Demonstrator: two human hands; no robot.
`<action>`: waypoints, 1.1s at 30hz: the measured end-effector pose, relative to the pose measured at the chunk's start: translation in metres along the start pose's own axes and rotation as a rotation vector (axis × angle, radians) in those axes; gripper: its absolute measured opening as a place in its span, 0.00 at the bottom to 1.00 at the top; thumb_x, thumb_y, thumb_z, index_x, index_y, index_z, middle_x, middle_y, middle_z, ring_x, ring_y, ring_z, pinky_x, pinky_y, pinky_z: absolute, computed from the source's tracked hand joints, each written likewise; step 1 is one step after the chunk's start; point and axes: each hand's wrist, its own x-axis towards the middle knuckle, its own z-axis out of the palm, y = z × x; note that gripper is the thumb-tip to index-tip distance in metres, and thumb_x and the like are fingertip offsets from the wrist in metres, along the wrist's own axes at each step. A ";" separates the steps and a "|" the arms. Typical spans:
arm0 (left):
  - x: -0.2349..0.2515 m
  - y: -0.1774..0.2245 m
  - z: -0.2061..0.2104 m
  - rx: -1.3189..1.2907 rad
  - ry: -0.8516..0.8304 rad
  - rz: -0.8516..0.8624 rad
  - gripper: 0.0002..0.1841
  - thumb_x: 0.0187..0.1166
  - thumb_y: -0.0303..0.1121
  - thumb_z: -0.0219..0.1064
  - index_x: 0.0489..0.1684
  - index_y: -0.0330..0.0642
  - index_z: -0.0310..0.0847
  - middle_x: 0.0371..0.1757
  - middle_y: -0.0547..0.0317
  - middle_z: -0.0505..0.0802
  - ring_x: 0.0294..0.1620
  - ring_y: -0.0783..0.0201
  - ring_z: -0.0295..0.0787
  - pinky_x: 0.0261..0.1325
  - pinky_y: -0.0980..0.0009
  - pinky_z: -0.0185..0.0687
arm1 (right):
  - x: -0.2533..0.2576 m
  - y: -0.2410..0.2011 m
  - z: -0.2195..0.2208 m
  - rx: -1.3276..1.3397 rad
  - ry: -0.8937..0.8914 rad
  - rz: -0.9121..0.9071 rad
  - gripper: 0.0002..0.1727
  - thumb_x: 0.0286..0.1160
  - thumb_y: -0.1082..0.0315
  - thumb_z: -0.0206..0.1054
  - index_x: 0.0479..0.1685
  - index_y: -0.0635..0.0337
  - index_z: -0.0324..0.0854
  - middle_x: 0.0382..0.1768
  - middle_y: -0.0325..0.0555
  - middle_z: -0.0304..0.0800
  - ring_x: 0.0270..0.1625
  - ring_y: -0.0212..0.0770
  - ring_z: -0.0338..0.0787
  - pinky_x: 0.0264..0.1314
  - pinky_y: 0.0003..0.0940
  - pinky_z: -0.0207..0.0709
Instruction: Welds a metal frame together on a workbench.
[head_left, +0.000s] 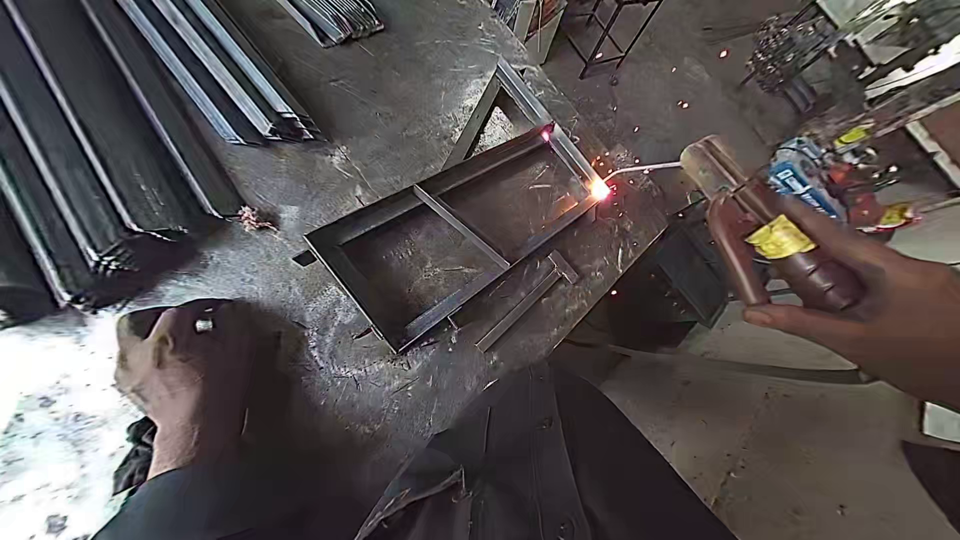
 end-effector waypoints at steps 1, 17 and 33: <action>0.001 0.000 0.000 0.003 -0.006 -0.008 0.23 0.85 0.56 0.56 0.57 0.50 0.90 0.73 0.42 0.86 0.74 0.41 0.82 0.71 0.35 0.75 | -0.001 0.001 0.001 0.001 -0.006 0.004 0.62 0.50 0.22 0.74 0.94 0.25 0.52 0.52 0.46 0.91 0.42 0.42 0.90 0.42 0.52 0.84; 0.000 0.011 -0.010 0.003 -0.048 -0.017 0.22 0.87 0.52 0.56 0.57 0.46 0.90 0.70 0.37 0.86 0.72 0.35 0.82 0.68 0.31 0.74 | -0.005 0.006 0.007 0.032 -0.015 0.058 0.61 0.47 0.18 0.71 0.93 0.20 0.53 0.53 0.41 0.92 0.43 0.39 0.91 0.42 0.50 0.85; -0.001 0.005 -0.008 -0.022 -0.032 0.032 0.24 0.87 0.53 0.56 0.59 0.44 0.88 0.72 0.34 0.84 0.72 0.33 0.81 0.70 0.30 0.73 | -0.009 0.009 0.013 0.091 0.026 0.040 0.61 0.50 0.22 0.74 0.94 0.26 0.53 0.53 0.42 0.91 0.42 0.37 0.90 0.42 0.45 0.86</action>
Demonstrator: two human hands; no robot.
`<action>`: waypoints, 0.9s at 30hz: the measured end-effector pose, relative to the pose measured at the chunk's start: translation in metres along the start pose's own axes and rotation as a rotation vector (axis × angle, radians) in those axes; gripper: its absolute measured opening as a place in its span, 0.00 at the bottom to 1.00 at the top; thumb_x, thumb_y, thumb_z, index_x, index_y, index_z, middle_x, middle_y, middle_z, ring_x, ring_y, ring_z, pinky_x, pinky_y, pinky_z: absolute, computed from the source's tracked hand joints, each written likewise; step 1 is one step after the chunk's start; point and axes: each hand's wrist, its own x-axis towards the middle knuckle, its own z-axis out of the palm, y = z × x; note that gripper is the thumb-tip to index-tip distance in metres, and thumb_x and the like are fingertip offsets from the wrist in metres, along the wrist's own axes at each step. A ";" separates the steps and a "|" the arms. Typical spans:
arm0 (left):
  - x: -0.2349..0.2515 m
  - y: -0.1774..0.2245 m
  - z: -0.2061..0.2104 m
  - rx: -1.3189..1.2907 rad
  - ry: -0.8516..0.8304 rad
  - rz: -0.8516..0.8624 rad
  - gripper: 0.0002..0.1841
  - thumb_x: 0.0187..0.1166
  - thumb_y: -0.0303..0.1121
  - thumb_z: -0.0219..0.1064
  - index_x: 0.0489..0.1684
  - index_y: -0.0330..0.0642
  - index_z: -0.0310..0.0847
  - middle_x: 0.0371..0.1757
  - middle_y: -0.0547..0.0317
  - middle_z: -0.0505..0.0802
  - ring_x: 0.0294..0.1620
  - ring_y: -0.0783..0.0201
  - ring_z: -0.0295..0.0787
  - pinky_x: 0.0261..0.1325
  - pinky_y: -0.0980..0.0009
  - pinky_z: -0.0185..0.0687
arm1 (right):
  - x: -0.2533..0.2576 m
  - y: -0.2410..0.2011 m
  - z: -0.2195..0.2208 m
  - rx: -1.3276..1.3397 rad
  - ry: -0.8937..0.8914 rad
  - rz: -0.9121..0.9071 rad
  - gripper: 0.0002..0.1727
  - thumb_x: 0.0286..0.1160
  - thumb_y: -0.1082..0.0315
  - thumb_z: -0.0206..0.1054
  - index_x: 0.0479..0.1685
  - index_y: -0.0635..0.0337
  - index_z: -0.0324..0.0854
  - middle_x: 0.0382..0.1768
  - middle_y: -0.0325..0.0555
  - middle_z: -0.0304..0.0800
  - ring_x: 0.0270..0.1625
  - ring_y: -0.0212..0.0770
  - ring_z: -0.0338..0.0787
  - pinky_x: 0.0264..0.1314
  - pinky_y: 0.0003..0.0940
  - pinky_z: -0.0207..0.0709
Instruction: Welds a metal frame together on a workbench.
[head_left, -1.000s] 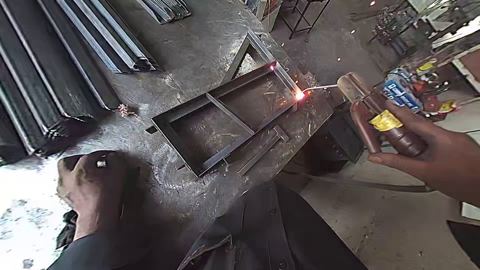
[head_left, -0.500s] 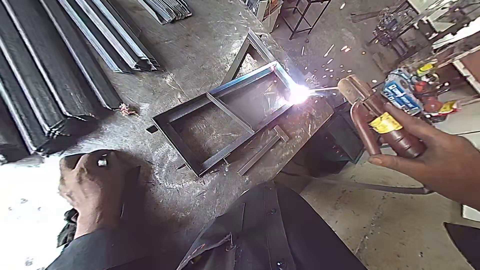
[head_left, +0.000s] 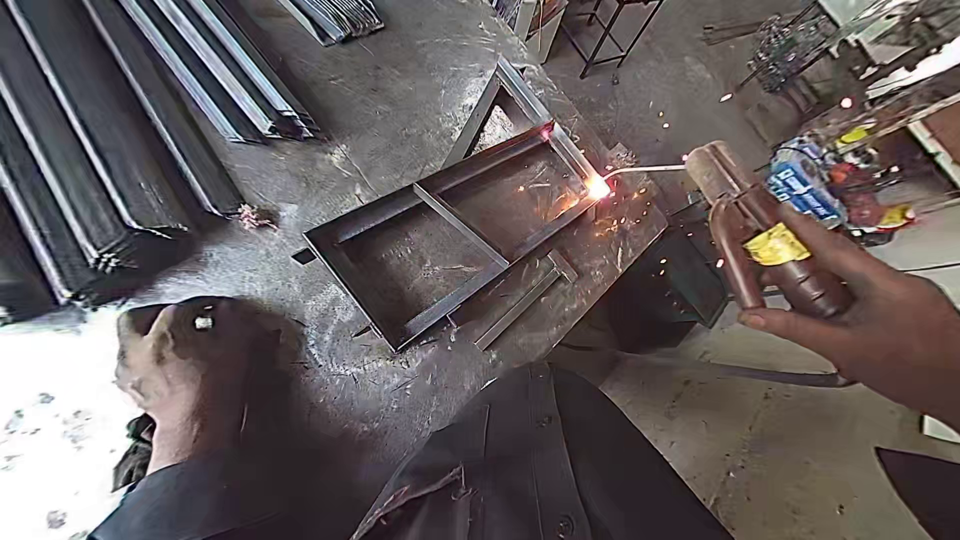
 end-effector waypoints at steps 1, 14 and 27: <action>0.000 0.003 -0.002 -0.006 -0.005 -0.001 0.24 0.87 0.52 0.56 0.59 0.43 0.88 0.73 0.33 0.83 0.73 0.32 0.80 0.70 0.30 0.72 | 0.000 0.000 0.000 0.003 -0.013 0.020 0.62 0.49 0.22 0.74 0.94 0.24 0.53 0.53 0.42 0.91 0.40 0.37 0.90 0.40 0.44 0.86; -0.001 0.007 -0.004 0.009 -0.016 -0.058 0.23 0.86 0.52 0.56 0.58 0.45 0.89 0.72 0.35 0.85 0.72 0.33 0.82 0.68 0.30 0.74 | -0.001 0.000 0.004 0.000 -0.022 0.046 0.62 0.48 0.20 0.73 0.94 0.20 0.51 0.50 0.43 0.92 0.37 0.37 0.88 0.36 0.46 0.83; 0.000 0.005 0.000 0.017 -0.015 -0.087 0.22 0.85 0.52 0.56 0.58 0.49 0.89 0.72 0.39 0.86 0.73 0.36 0.82 0.69 0.31 0.74 | -0.027 -0.008 0.036 -0.397 -0.031 -0.273 0.56 0.56 0.21 0.68 0.91 0.35 0.65 0.57 0.63 0.86 0.35 0.61 0.90 0.27 0.60 0.82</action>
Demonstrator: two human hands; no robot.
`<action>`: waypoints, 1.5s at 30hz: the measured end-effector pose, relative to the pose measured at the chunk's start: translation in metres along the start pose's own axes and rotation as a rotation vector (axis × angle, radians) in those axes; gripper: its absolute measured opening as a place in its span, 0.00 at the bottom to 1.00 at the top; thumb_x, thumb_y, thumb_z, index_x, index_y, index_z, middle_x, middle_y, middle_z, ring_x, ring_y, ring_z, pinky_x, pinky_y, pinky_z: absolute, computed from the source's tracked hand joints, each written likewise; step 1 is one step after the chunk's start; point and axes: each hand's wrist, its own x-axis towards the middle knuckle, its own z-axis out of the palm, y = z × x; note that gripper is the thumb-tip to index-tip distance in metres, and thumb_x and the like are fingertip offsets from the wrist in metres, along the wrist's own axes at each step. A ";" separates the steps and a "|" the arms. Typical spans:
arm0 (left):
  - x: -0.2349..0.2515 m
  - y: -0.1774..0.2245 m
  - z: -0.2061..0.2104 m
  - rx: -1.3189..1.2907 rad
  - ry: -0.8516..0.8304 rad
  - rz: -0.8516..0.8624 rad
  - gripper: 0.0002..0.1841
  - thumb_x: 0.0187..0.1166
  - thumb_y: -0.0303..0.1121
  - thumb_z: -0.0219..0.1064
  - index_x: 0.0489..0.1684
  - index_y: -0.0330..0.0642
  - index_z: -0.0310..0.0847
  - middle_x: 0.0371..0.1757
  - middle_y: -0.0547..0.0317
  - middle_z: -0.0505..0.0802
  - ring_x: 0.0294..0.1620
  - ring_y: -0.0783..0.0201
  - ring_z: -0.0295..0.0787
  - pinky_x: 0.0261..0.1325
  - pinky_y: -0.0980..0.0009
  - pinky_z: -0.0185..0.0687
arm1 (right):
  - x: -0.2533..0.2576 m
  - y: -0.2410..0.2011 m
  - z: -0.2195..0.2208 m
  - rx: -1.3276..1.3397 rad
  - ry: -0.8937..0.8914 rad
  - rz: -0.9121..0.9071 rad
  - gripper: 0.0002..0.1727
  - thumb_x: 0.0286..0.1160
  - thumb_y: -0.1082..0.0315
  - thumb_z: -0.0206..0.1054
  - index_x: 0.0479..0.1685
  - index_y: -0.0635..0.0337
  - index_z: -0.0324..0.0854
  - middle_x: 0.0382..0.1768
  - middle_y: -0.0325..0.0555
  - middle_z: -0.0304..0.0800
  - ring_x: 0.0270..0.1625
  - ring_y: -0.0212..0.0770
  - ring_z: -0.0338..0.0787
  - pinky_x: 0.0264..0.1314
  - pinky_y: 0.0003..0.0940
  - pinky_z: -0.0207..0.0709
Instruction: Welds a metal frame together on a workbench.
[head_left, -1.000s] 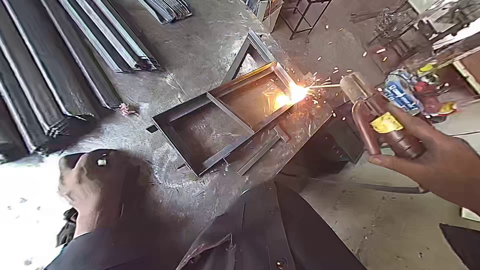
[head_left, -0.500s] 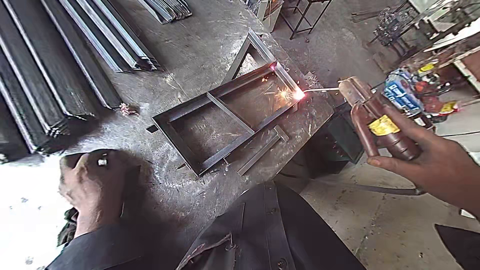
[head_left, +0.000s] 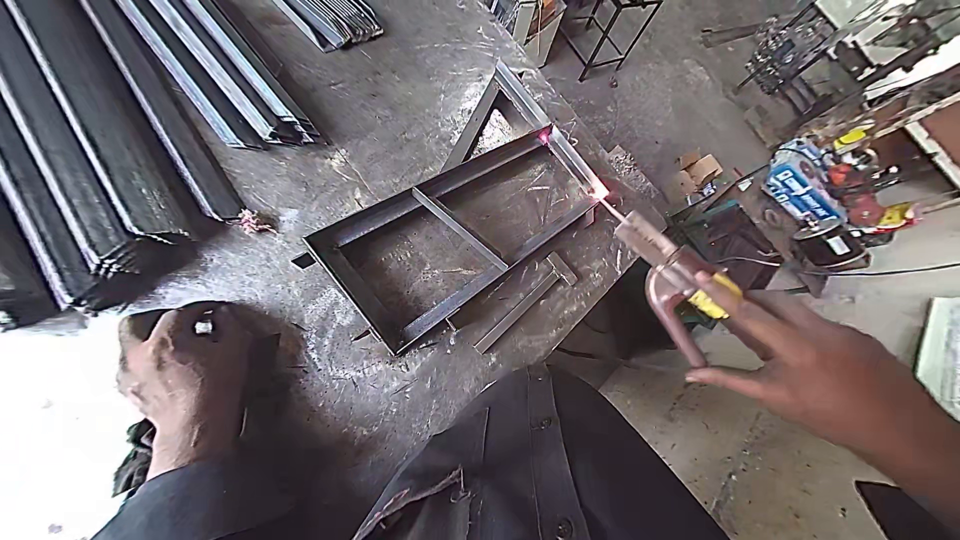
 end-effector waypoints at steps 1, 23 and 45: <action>-0.001 0.002 -0.002 -0.008 -0.002 -0.003 0.22 0.85 0.52 0.56 0.59 0.48 0.90 0.72 0.38 0.85 0.73 0.35 0.82 0.69 0.30 0.74 | -0.004 -0.003 0.005 -0.043 -0.001 -0.015 0.55 0.56 0.20 0.67 0.90 0.31 0.64 0.55 0.62 0.85 0.33 0.60 0.90 0.25 0.58 0.80; -0.001 0.002 -0.004 -0.022 0.023 0.054 0.21 0.86 0.49 0.58 0.57 0.44 0.89 0.71 0.33 0.84 0.73 0.33 0.80 0.69 0.30 0.73 | -0.006 0.036 0.015 0.637 0.067 0.425 0.59 0.56 0.26 0.72 0.95 0.27 0.51 0.56 0.46 0.88 0.33 0.35 0.89 0.35 0.40 0.87; -0.005 0.012 -0.010 -0.029 0.018 0.028 0.22 0.85 0.49 0.58 0.58 0.41 0.88 0.72 0.33 0.84 0.73 0.33 0.80 0.70 0.30 0.72 | -0.008 0.037 0.014 0.625 0.073 0.424 0.58 0.56 0.27 0.72 0.94 0.31 0.54 0.57 0.44 0.89 0.40 0.33 0.91 0.42 0.38 0.88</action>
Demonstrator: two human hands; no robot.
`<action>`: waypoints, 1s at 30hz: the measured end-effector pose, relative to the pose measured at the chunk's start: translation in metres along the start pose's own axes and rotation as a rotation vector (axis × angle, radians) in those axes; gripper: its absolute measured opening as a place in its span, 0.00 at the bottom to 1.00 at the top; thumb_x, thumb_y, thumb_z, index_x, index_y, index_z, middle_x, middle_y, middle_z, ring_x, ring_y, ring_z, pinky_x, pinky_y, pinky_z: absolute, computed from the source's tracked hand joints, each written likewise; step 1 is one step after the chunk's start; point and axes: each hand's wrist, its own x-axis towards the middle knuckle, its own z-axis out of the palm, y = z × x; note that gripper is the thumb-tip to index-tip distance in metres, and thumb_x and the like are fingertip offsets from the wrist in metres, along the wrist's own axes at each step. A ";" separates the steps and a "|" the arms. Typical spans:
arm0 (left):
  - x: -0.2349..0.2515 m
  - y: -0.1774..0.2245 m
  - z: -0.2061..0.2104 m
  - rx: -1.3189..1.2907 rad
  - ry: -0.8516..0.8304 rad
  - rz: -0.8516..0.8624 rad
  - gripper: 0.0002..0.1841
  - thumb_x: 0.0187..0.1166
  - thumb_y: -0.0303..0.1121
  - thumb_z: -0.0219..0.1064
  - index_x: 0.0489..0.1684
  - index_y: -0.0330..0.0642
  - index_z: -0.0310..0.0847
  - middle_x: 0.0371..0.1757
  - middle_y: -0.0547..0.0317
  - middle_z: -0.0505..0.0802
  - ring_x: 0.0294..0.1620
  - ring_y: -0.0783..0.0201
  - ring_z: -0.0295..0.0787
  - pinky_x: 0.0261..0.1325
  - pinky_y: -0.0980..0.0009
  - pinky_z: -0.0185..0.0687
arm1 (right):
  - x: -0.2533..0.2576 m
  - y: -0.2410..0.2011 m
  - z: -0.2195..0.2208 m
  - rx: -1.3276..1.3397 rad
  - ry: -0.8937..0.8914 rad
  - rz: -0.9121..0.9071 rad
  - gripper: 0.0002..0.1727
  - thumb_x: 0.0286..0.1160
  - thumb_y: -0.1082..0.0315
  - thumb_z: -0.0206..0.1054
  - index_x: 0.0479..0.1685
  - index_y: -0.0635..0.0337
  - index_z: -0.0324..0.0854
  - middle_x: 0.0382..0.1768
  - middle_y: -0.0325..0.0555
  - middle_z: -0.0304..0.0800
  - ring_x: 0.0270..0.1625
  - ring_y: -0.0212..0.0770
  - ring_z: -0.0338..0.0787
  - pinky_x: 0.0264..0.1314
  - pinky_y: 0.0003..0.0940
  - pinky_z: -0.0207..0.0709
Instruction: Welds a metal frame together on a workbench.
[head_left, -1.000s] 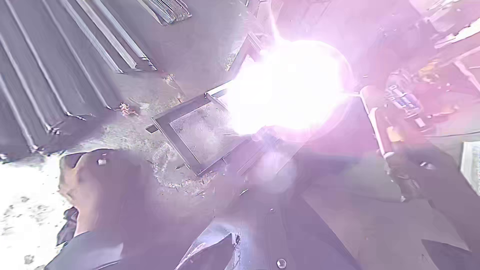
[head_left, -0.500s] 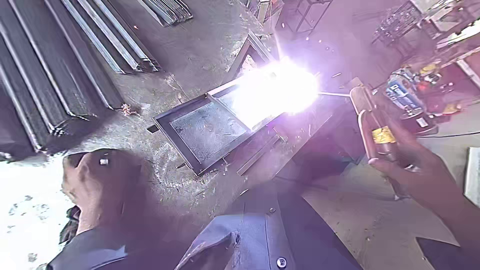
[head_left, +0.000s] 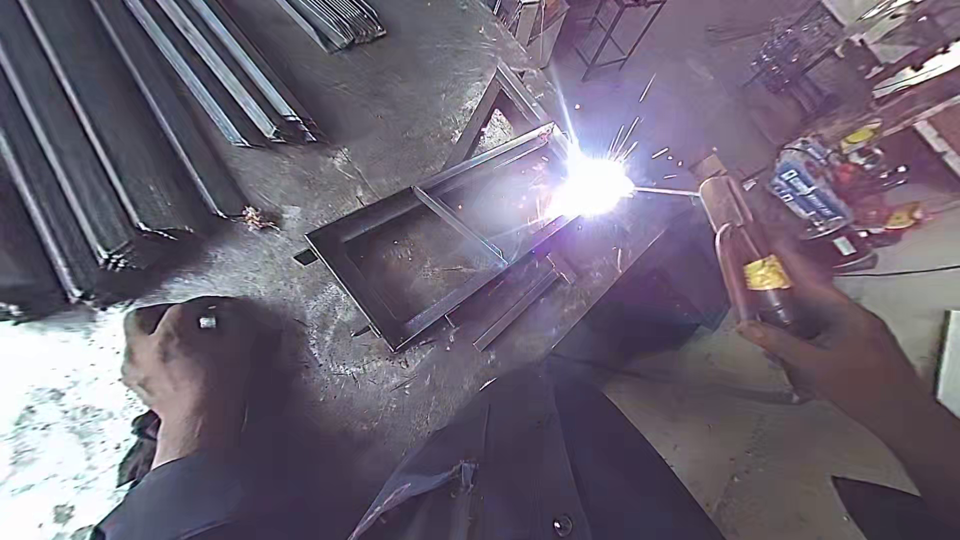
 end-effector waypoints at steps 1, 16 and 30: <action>-0.003 0.008 -0.006 -0.011 -0.013 -0.012 0.22 0.85 0.48 0.58 0.59 0.40 0.88 0.73 0.32 0.83 0.74 0.32 0.80 0.72 0.30 0.71 | 0.000 -0.002 0.000 -0.001 0.005 0.017 0.58 0.55 0.27 0.72 0.94 0.31 0.54 0.57 0.45 0.89 0.39 0.33 0.91 0.41 0.39 0.87; -0.003 0.005 -0.004 0.007 -0.022 -0.042 0.22 0.87 0.51 0.56 0.62 0.47 0.88 0.73 0.39 0.85 0.74 0.37 0.81 0.72 0.32 0.73 | -0.002 0.001 0.002 0.093 0.026 -0.043 0.52 0.61 0.37 0.74 0.92 0.36 0.58 0.49 0.39 0.89 0.34 0.27 0.87 0.35 0.30 0.85; -0.025 0.004 -0.031 -0.166 0.269 0.073 0.17 0.88 0.36 0.59 0.54 0.30 0.87 0.60 0.30 0.89 0.63 0.35 0.86 0.70 0.40 0.78 | 0.021 -0.064 0.164 1.477 -0.436 -0.195 0.61 0.63 0.23 0.64 0.88 0.57 0.47 0.48 0.52 0.85 0.23 0.39 0.84 0.21 0.32 0.83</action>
